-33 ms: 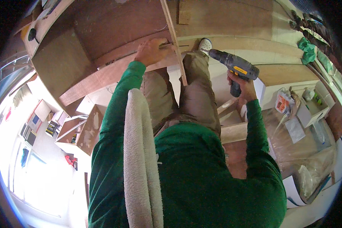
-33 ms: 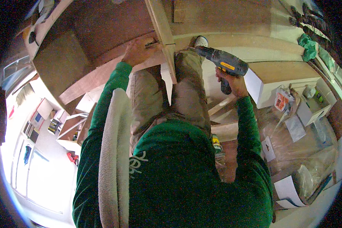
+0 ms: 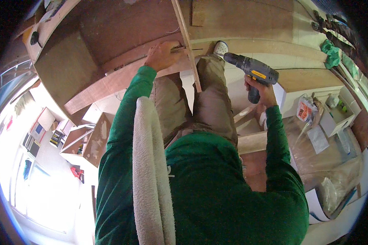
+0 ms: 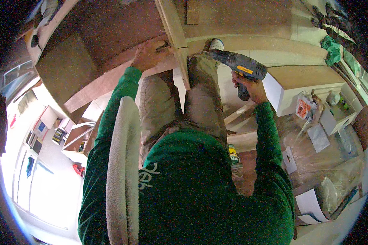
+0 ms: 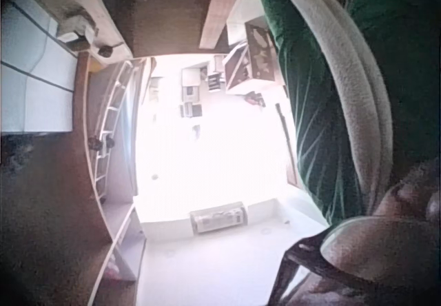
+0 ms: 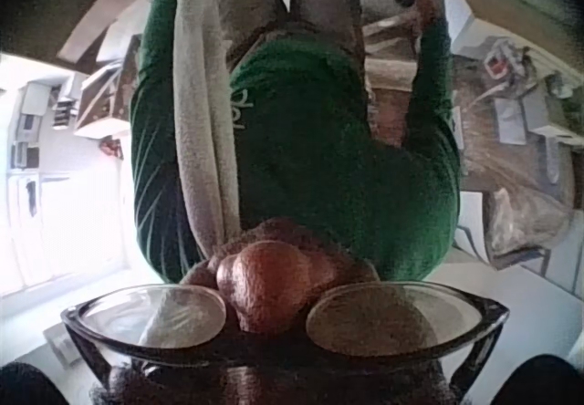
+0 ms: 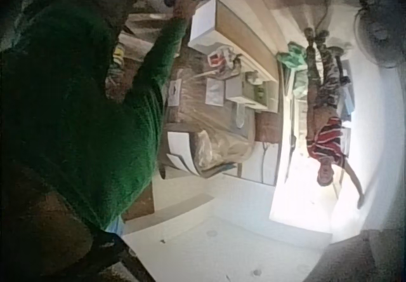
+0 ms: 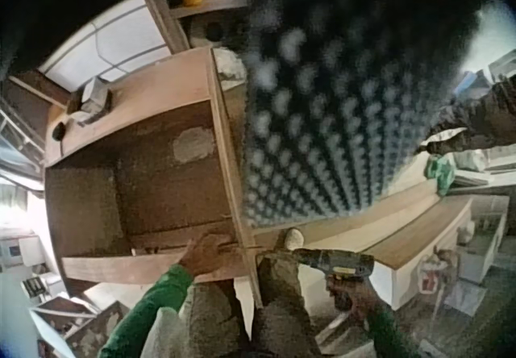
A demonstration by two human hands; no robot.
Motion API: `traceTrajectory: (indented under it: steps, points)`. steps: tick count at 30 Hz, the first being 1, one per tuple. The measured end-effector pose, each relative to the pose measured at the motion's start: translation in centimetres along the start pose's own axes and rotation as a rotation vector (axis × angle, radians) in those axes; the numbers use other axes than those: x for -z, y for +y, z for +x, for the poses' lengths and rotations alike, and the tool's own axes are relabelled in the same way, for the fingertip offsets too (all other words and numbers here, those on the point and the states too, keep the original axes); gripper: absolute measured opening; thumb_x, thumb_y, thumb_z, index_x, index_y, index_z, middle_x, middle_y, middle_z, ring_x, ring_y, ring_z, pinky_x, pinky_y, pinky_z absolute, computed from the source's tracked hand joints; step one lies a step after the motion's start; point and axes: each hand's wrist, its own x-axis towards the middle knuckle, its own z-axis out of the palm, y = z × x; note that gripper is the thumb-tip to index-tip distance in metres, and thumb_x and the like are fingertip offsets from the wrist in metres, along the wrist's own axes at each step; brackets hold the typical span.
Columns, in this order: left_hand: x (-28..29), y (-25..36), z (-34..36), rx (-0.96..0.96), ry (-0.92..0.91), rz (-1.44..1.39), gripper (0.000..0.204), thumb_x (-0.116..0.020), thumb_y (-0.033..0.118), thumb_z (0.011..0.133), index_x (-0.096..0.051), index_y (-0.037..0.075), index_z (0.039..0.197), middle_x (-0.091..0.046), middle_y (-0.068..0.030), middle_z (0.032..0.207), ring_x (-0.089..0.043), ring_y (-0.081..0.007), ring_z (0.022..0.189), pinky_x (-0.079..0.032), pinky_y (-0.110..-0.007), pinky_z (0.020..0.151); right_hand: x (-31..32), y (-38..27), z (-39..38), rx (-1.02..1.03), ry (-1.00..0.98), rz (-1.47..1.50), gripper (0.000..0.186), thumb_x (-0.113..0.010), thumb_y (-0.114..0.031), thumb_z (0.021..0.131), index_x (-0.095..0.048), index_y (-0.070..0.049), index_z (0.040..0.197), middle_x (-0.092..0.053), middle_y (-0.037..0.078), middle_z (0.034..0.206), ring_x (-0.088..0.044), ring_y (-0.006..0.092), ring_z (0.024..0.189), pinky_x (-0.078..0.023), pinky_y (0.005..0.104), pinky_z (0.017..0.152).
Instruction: The person saws a wooden board with a handsaw, measures a wooden panel with a tape measure, and screws a wooden support beam into a cabinet frame using a power drill.
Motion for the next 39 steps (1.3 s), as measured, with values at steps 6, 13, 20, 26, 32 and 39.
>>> traceTrajectory:
  steps: [6, 13, 20, 26, 32, 39]
  points:
    - [-0.4, -0.3, -0.3, 0.002, 0.023, -0.069, 0.054, -0.073, 0.065, 0.090, -0.080, 0.013, 0.103, -0.077, -0.0154, 0.096, -0.072, -0.0374, 0.095, -0.054, -0.052, 0.088, 0.8, -1.3, 2.9, 0.037, -0.066, -0.017, 0.019, -0.080, -0.018, 0.095, -0.072, -0.005, 0.107, -0.069, 0.003, 0.087, -0.064, 0.0139, 0.075, -0.053, 0.0317, 0.067]
    - [0.7, 1.3, -0.2, 0.063, -0.024, -0.079, 0.049, -0.080, 0.057, 0.088, -0.082, 0.011, 0.106, -0.076, -0.0155, 0.093, -0.073, -0.0332, 0.088, -0.056, -0.045, 0.083, 2.5, -1.1, 5.6, 0.037, -0.177, -0.044, 0.022, -0.082, -0.020, 0.095, -0.074, -0.006, 0.109, -0.071, 0.002, 0.086, -0.066, 0.0132, 0.072, -0.055, 0.0316, 0.067]
    - [0.5, 0.8, 0.1, 0.025, -0.012, -0.154, 0.050, -0.084, 0.053, 0.086, -0.082, 0.009, 0.108, -0.077, -0.0154, 0.091, -0.074, -0.0294, 0.086, -0.057, -0.043, 0.084, 2.7, -0.8, 6.3, -0.009, -0.186, -0.057, 0.024, -0.083, -0.025, 0.095, -0.074, -0.006, 0.107, -0.071, 0.002, 0.085, -0.066, 0.0128, 0.072, -0.055, 0.0311, 0.067]
    - [-1.0, 0.1, 0.9, -0.017, 0.052, -0.120, 0.052, -0.084, 0.055, 0.086, -0.081, 0.007, 0.109, -0.077, -0.0139, 0.096, -0.074, -0.0276, 0.088, -0.057, -0.041, 0.086, 2.9, -1.1, 6.5, 0.007, -0.216, -0.066, 0.023, -0.083, -0.025, 0.094, -0.072, -0.006, 0.103, -0.070, 0.002, 0.084, -0.065, 0.0130, 0.071, -0.054, 0.0313, 0.065]
    - [-1.2, -5.8, 0.2, 0.009, -0.136, -0.683, 0.049, -0.083, 0.048, 0.086, -0.081, 0.008, 0.114, -0.080, -0.0147, 0.105, -0.075, -0.0262, 0.100, -0.058, -0.042, 0.094, 2.3, -0.7, 11.4, 0.030, -0.274, -0.255, 0.029, -0.081, -0.033, 0.096, -0.071, -0.007, 0.106, -0.069, -0.001, 0.084, -0.064, 0.0110, 0.075, -0.054, 0.0311, 0.069]
    - [-3.6, -2.7, 0.3, -0.052, 0.033, -0.125, 0.042, -0.077, 0.045, 0.086, -0.082, 0.018, 0.118, -0.079, -0.0154, 0.116, -0.071, -0.0394, 0.114, -0.053, -0.049, 0.104, 2.5, 1.5, 8.5, 0.099, -0.249, -0.152, 0.024, -0.076, -0.028, 0.098, -0.064, -0.008, 0.099, -0.060, 0.002, 0.080, -0.059, 0.0151, 0.067, -0.048, 0.0328, 0.062]
